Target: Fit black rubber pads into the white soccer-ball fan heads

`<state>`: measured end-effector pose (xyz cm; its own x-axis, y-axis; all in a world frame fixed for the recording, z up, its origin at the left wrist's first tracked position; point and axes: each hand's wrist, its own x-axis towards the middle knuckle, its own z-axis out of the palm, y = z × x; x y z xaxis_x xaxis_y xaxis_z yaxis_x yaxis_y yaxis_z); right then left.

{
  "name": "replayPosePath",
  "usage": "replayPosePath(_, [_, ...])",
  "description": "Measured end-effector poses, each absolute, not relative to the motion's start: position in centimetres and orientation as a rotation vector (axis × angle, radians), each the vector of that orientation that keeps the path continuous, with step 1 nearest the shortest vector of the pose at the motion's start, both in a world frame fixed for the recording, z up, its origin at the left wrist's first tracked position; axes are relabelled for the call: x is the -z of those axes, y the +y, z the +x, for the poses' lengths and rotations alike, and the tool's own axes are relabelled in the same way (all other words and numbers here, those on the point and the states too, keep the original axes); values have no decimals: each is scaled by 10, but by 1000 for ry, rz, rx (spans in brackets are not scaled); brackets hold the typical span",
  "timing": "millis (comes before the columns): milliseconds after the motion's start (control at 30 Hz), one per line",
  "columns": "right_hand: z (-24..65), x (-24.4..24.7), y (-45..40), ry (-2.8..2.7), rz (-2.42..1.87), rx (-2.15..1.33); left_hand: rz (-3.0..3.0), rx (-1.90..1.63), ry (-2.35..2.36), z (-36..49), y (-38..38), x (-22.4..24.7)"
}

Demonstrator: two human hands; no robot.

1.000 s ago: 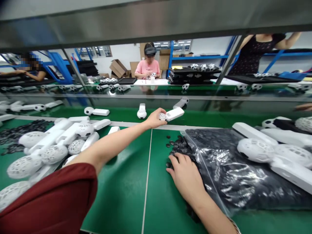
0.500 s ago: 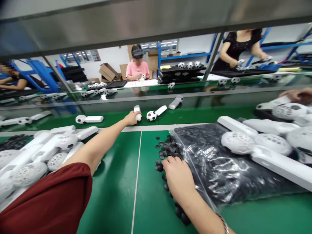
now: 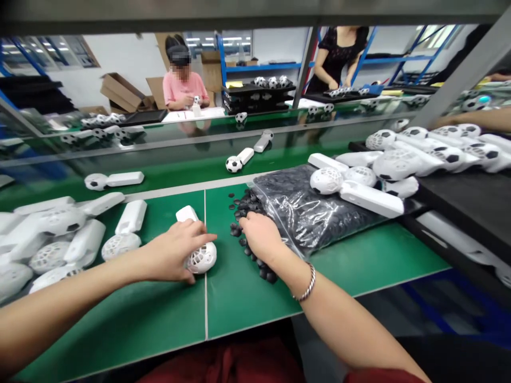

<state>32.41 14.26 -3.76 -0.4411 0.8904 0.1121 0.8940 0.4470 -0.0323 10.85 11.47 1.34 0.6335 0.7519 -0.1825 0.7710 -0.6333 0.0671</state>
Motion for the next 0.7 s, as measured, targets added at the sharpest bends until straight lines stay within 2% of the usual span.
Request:
replayPosePath(100, [326, 39, 145, -2522, -1540, 1, 2823, 169, 999, 97, 123, -3])
replayPosePath(200, [326, 40, 148, -2402, -1471, -155, 2804, 159, 938, 91, 131, 4])
replayPosePath(433, [321, 40, 145, -2057, -1132, -669, 2472, -40, 1636, 96, 105, 18])
replayPosePath(500, [316, 40, 140, -2053, -1029, -773, 2399, -105, 1707, 95, 103, 21])
replayPosePath(700, [295, 47, 128, -2192, -756, -689, 2289, -349, 1493, 93, 110, 29])
